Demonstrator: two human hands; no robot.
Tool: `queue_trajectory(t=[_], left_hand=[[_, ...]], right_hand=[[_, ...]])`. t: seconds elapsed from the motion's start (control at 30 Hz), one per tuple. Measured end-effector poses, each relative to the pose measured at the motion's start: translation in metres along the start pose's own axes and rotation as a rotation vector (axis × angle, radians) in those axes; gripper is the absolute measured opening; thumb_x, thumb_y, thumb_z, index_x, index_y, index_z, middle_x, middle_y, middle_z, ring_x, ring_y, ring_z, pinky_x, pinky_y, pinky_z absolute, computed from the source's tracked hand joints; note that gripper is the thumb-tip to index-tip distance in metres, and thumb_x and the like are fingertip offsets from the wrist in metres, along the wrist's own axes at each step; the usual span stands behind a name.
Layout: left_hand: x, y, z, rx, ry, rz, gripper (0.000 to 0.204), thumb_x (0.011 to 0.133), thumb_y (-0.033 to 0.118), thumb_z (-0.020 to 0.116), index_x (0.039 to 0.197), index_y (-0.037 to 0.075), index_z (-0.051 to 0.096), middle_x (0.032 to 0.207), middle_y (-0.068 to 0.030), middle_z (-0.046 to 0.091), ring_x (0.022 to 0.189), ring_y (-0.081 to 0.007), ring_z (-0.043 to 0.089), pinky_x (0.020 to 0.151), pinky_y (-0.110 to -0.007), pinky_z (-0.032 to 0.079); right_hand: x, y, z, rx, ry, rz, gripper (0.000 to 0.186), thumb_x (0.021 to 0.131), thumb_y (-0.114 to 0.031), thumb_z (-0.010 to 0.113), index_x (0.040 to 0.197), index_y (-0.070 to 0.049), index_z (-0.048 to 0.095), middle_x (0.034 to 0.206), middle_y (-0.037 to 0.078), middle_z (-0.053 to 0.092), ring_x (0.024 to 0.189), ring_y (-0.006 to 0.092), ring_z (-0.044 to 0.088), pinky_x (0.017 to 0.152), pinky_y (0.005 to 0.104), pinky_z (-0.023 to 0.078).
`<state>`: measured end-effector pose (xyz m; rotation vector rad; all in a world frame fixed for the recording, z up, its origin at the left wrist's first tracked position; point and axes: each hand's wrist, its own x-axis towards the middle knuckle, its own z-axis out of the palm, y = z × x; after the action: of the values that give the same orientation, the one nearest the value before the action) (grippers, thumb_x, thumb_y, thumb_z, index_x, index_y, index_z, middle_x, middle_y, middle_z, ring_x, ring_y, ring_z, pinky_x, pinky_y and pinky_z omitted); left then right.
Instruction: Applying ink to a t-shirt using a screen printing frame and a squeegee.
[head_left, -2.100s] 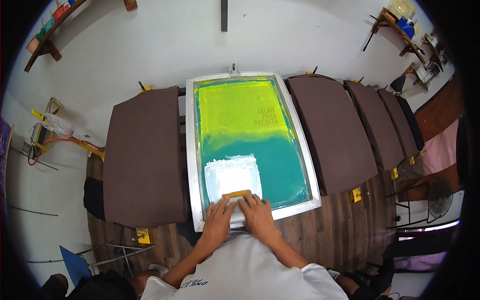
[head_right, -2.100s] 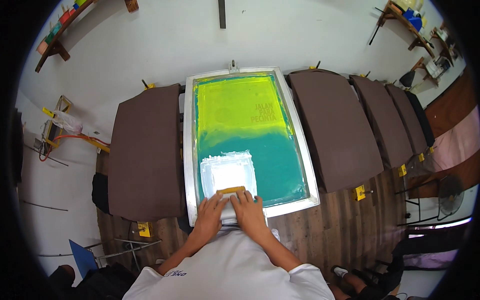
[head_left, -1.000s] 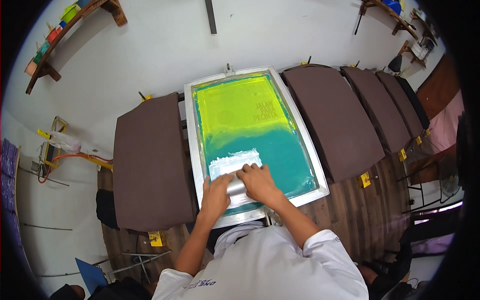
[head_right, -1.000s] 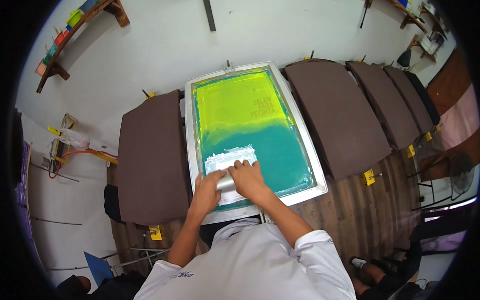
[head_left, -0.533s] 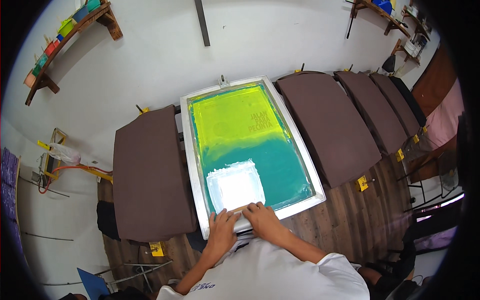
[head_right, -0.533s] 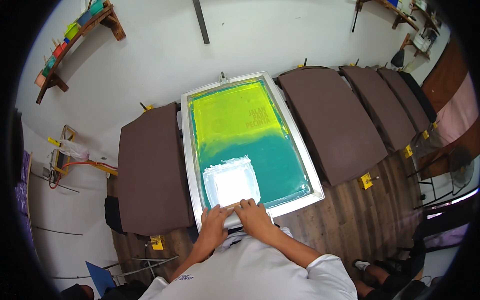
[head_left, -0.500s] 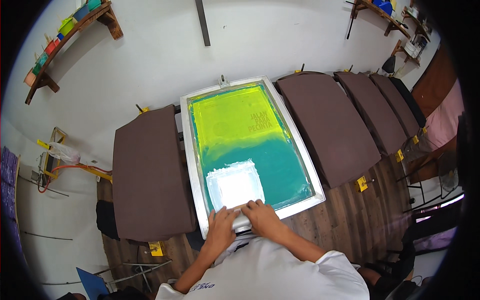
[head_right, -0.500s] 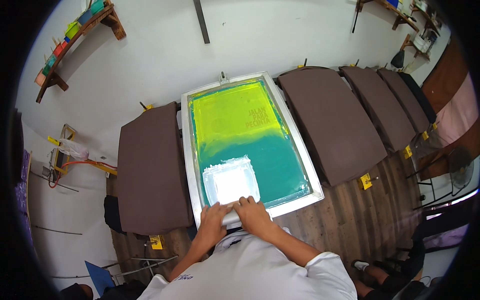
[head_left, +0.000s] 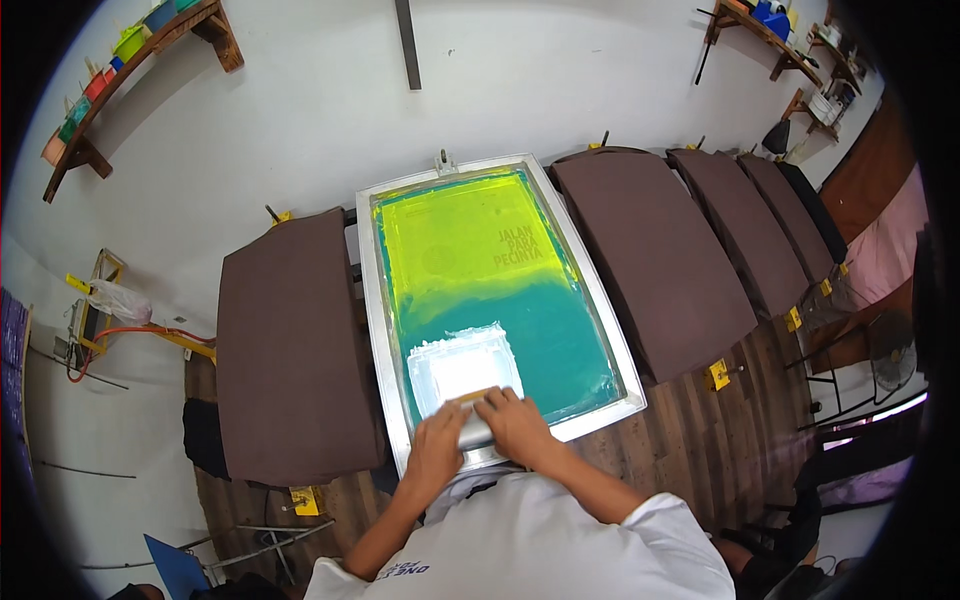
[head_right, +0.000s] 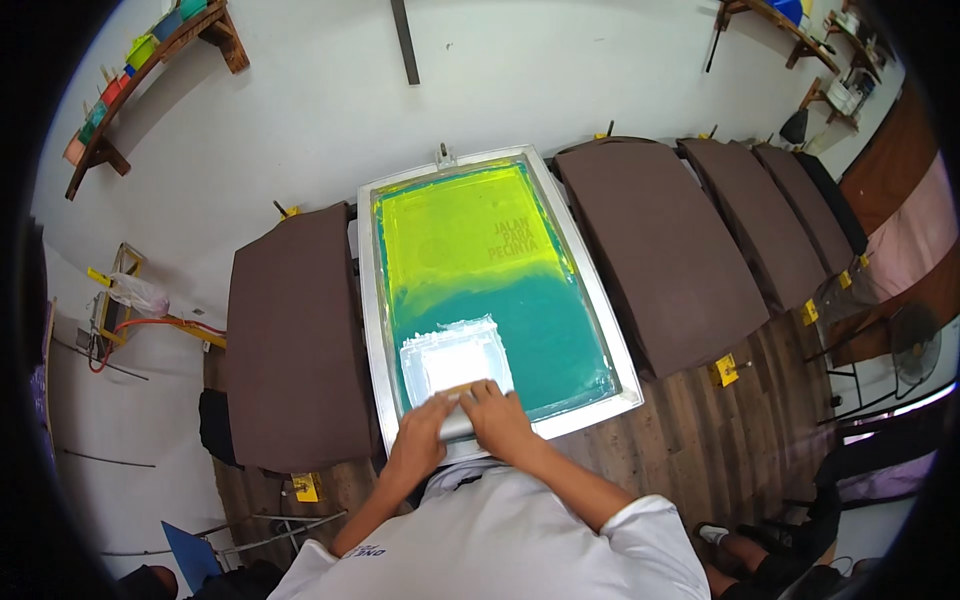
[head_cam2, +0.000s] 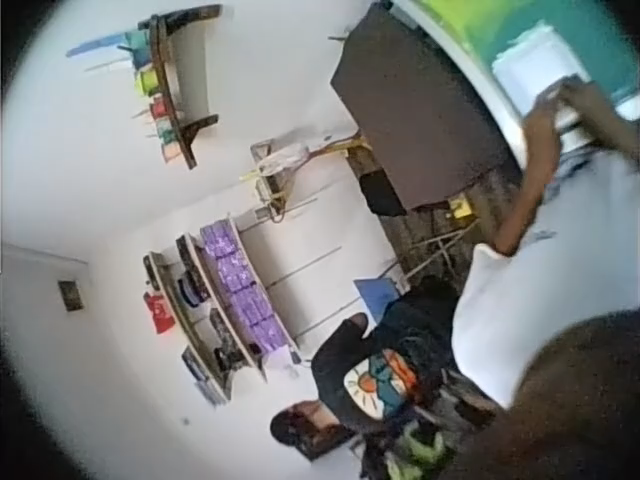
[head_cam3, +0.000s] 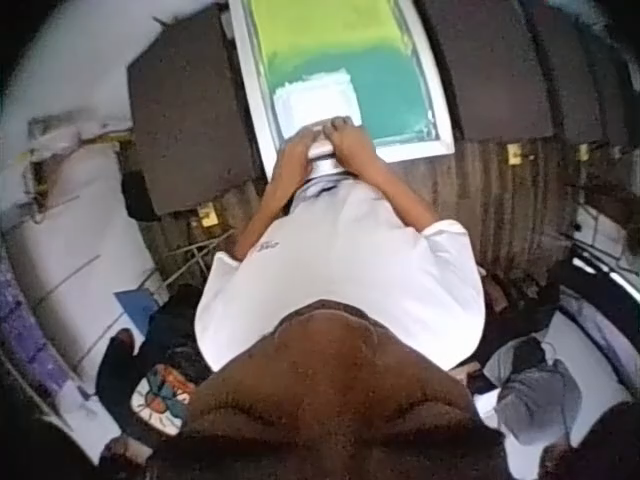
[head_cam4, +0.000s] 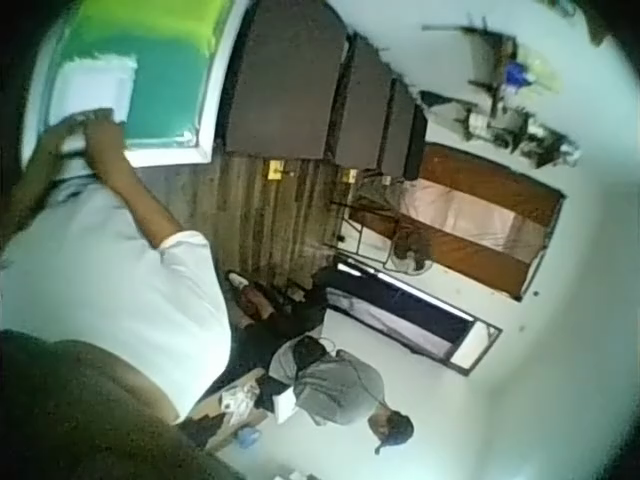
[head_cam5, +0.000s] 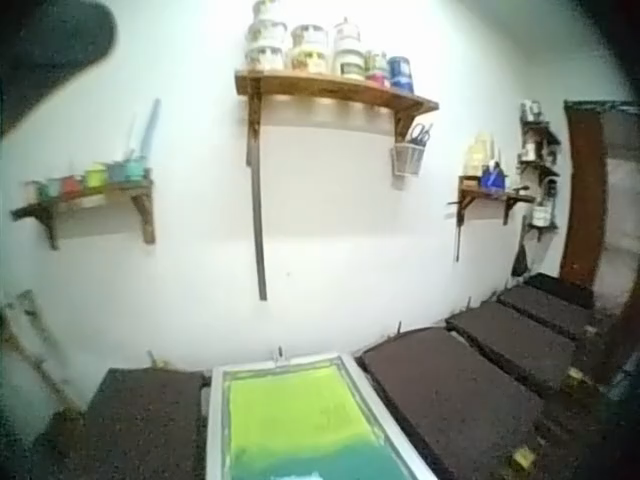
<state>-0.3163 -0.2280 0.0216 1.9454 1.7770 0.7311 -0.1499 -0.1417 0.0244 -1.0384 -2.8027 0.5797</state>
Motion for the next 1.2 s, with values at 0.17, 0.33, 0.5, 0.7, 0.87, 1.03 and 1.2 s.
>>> queue_trajectory(t=[0.17,0.33,0.5,0.7,0.87,1.03,1.2], left_hand=[[-0.003,0.019,-0.022,-0.162,-0.092,-0.122,0.053,0.065,-0.01,0.062,0.118,-0.004,0.062,0.114,-0.0243,0.064,0.109,-0.0407,0.061,0.096,-0.048,0.046],[0.059,-0.024,-0.033,-0.161,0.0,-0.126,0.042,0.068,-0.007,0.059,0.109,-0.003,0.067,0.103,-0.0263,0.067,0.097,-0.0432,0.064,0.09,-0.046,0.05],[0.102,-0.045,-0.041,-0.116,-0.068,-0.256,0.038,0.07,-0.008,0.058,0.106,-0.001,0.069,0.095,-0.0265,0.068,0.093,-0.0432,0.066,0.085,-0.046,0.053],[0.084,-0.041,-0.028,-0.101,-0.053,-0.24,0.041,0.068,-0.01,0.059,0.107,-0.001,0.068,0.098,-0.0249,0.069,0.094,-0.0436,0.066,0.085,-0.044,0.052],[0.059,-0.019,-0.019,-0.115,-0.032,-0.302,0.047,0.069,-0.012,0.059,0.114,0.001,0.066,0.103,-0.0241,0.068,0.097,-0.043,0.065,0.087,-0.046,0.052],[0.035,-0.002,-0.014,-0.135,-0.001,-0.267,0.04,0.072,-0.012,0.058,0.109,0.0,0.067,0.1,-0.0239,0.069,0.092,-0.0425,0.066,0.084,-0.048,0.052],[0.007,0.014,-0.012,-0.163,-0.017,-0.273,0.049,0.068,-0.011,0.061,0.115,0.004,0.066,0.103,-0.021,0.07,0.095,-0.0413,0.066,0.085,-0.045,0.053]], right_hand=[[0.0,-0.012,-0.03,0.03,-0.16,-0.003,0.045,0.066,-0.006,0.073,0.111,-0.008,0.066,0.112,0.012,0.061,0.108,0.0319,0.058,0.077,0.0484,0.053],[0.08,0.015,-0.038,0.014,-0.138,-0.011,0.035,0.066,-0.007,0.073,0.101,-0.011,0.071,0.101,0.014,0.067,0.094,0.0358,0.065,0.077,0.0461,0.057],[0.129,0.033,-0.039,0.064,-0.216,0.055,0.032,0.066,-0.011,0.074,0.098,-0.01,0.072,0.093,0.015,0.07,0.088,0.0353,0.068,0.077,0.046,0.056],[0.108,0.027,-0.027,0.071,-0.171,0.089,0.034,0.064,-0.01,0.075,0.098,-0.009,0.074,0.097,0.015,0.07,0.092,0.0357,0.066,0.08,0.0451,0.057],[0.074,0.016,-0.023,0.111,-0.082,0.072,0.034,0.064,-0.008,0.077,0.097,-0.005,0.072,0.1,0.015,0.067,0.098,0.0352,0.062,0.083,0.0442,0.056],[0.045,0.005,-0.024,0.126,-0.093,0.101,0.042,0.06,-0.003,0.072,0.102,-0.005,0.071,0.099,0.013,0.066,0.094,0.0354,0.062,0.082,0.0443,0.056],[0.016,-0.003,-0.021,0.112,-0.154,0.085,0.045,0.059,-0.005,0.073,0.104,-0.004,0.07,0.099,0.013,0.066,0.093,0.0357,0.061,0.082,0.0439,0.055]])
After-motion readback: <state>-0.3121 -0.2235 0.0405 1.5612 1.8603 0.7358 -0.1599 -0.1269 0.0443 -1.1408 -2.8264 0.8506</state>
